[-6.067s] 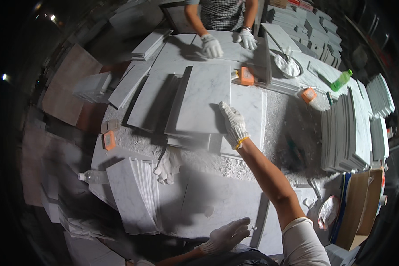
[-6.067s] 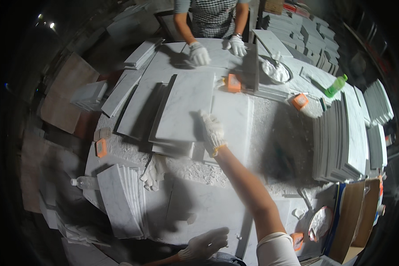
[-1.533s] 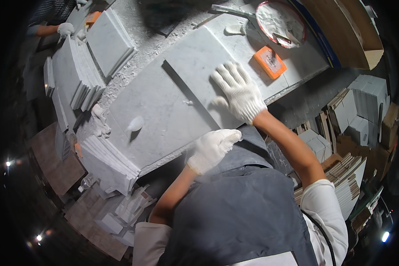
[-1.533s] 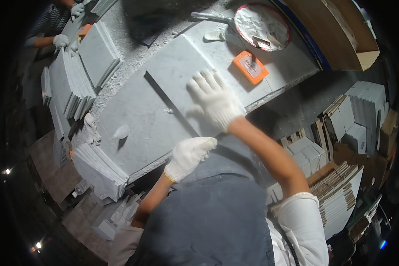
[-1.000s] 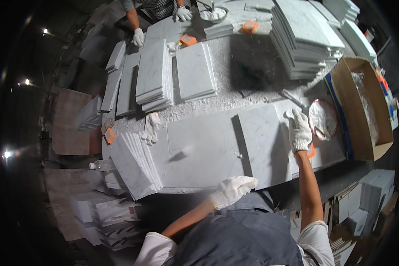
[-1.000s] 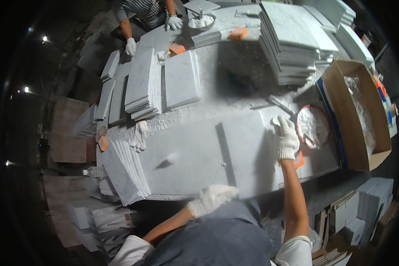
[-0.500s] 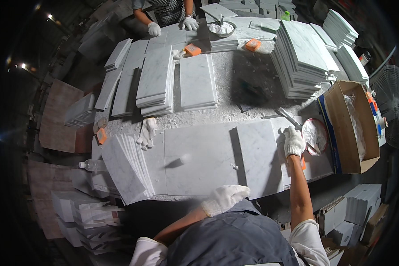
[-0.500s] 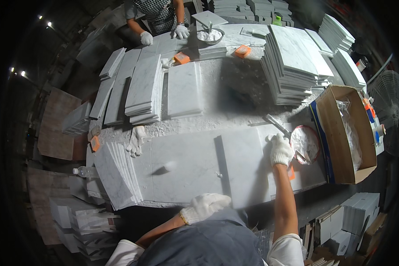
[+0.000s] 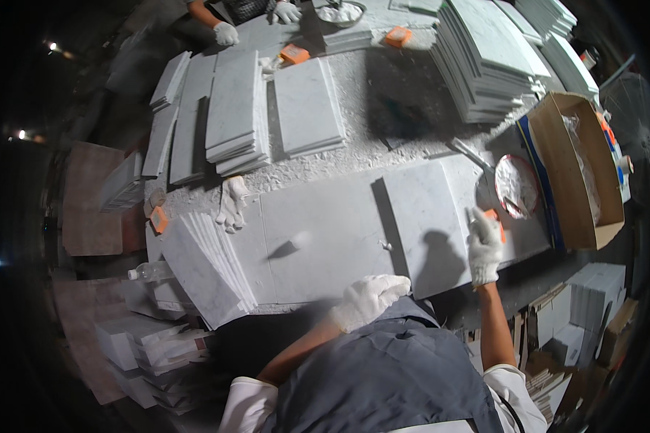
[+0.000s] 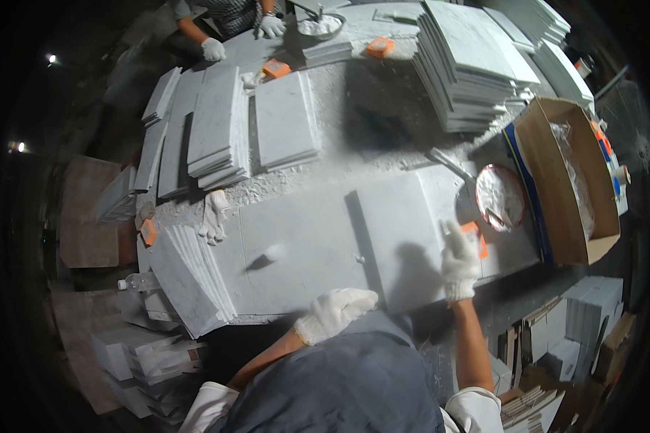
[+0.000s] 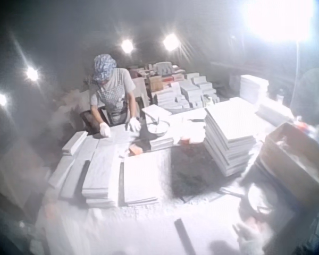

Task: The person repeatedly scrapes and smooths the edges of rectangular stone tiles using a metal scraper and an orange block. They handle each tile one at a time, scraping edges and wiping surfaces, then place finished tiles into a stack on the table.

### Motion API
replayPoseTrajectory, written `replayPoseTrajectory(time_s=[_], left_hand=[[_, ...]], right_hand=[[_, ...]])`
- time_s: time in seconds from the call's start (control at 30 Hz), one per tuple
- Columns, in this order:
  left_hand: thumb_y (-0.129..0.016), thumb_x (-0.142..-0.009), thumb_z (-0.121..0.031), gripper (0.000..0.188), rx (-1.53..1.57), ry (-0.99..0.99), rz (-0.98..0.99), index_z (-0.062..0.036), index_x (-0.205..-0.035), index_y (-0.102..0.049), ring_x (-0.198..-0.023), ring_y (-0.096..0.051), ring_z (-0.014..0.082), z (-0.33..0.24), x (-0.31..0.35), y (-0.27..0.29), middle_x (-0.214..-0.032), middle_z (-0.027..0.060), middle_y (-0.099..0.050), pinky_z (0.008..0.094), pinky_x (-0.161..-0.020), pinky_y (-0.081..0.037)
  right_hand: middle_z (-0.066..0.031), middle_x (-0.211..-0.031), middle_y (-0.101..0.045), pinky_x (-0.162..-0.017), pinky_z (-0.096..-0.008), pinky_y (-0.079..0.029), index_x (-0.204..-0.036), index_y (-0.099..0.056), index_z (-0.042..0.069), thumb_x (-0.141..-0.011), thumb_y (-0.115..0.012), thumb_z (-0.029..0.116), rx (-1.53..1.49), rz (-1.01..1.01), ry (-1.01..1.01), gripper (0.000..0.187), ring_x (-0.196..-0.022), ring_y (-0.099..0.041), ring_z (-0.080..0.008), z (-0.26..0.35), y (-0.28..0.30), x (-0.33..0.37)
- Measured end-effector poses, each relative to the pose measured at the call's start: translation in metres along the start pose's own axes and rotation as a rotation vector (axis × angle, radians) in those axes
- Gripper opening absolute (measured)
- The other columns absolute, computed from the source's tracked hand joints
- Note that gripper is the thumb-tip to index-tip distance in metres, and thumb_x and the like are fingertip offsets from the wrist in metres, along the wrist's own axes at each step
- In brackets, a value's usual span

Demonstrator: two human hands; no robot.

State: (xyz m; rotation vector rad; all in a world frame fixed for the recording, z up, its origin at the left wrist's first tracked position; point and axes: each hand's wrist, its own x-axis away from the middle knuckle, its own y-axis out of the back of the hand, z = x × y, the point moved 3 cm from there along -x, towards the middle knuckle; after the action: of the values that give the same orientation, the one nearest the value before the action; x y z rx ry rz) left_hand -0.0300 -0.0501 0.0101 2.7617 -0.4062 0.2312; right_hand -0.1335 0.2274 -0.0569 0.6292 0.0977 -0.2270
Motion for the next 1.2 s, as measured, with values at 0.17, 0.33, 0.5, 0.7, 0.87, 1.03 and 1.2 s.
replayPoseTrajectory(time_s=[0.17,0.33,0.5,0.7,0.87,1.03,1.2], left_hand=[[-0.065,-0.101,-0.032,0.025,-0.186,-0.084,0.127,-0.0117,-0.114,-0.073,-0.101,-0.071,0.0329,0.001,-0.012,-0.012,-0.107,0.0111,-0.075,0.0417,-0.087,-0.056],[-0.055,-0.103,-0.046,0.034,-0.354,-0.024,0.370,-0.0188,-0.113,-0.071,-0.102,-0.071,0.0336,0.000,-0.026,-0.028,-0.106,0.0099,-0.075,0.0453,-0.087,-0.057],[-0.052,-0.103,-0.050,0.036,-0.503,-0.024,0.467,-0.0198,-0.111,-0.070,-0.100,-0.072,0.0337,0.002,-0.030,-0.035,-0.105,0.0110,-0.075,0.0486,-0.085,-0.058],[-0.053,-0.103,-0.049,0.037,-0.525,0.005,0.472,-0.0184,-0.112,-0.070,-0.100,-0.072,0.0337,0.007,-0.027,-0.033,-0.107,0.0117,-0.075,0.0488,-0.086,-0.058],[-0.054,-0.102,-0.050,0.037,-0.492,0.004,0.469,-0.0180,-0.112,-0.071,-0.102,-0.072,0.0337,0.007,-0.024,-0.032,-0.109,0.0114,-0.075,0.0471,-0.087,-0.057],[-0.055,-0.102,-0.046,0.034,-0.492,0.001,0.447,-0.0176,-0.113,-0.071,-0.102,-0.071,0.0337,0.004,-0.021,-0.030,-0.108,0.0106,-0.074,0.0460,-0.089,-0.056],[-0.056,-0.101,-0.038,0.029,-0.422,0.048,0.527,-0.0140,-0.111,-0.069,-0.100,-0.068,0.0346,0.000,-0.022,-0.031,-0.102,0.0129,-0.073,0.0455,-0.087,-0.053]], right_hand=[[-0.0123,-0.104,-0.069,-0.083,-0.0334,-0.056,-0.119,-0.077,0.021,-0.097,-0.070,0.024,0.122,0.093,-0.160,0.023,-0.094,-0.071,-0.0274,0.019,-0.015,0.066],[-0.0111,-0.101,-0.071,-0.077,-0.0335,-0.057,-0.118,-0.077,0.015,-0.098,-0.069,0.016,0.161,0.076,-0.188,0.022,-0.084,-0.071,-0.0251,0.020,-0.017,0.073],[0.0001,-0.095,-0.067,-0.059,-0.0212,-0.047,-0.128,-0.071,0.004,-0.103,-0.065,0.014,-0.307,-0.051,-0.444,0.027,-0.068,-0.056,-0.0037,-0.006,-0.007,0.071],[0.0007,-0.094,-0.065,-0.065,-0.0216,-0.048,-0.129,-0.070,0.001,-0.104,-0.061,0.011,-0.491,-0.043,-0.613,0.029,-0.072,-0.055,-0.0043,-0.009,-0.010,0.073],[0.0011,-0.092,-0.066,-0.062,-0.0208,-0.045,-0.132,-0.069,0.002,-0.104,-0.061,0.013,-0.588,-0.028,-0.649,0.032,-0.069,-0.052,-0.0031,-0.007,-0.013,0.077],[0.0026,-0.092,-0.068,-0.056,-0.0205,-0.043,-0.136,-0.068,0.005,-0.105,-0.062,0.015,-0.479,-0.049,-0.587,0.034,-0.065,-0.053,-0.0033,-0.024,-0.012,0.082],[0.0013,-0.094,-0.070,-0.061,-0.0223,-0.048,-0.130,-0.072,0.006,-0.103,-0.065,0.016,-0.203,-0.045,-0.428,0.029,-0.069,-0.058,-0.0051,-0.026,-0.014,0.082]])
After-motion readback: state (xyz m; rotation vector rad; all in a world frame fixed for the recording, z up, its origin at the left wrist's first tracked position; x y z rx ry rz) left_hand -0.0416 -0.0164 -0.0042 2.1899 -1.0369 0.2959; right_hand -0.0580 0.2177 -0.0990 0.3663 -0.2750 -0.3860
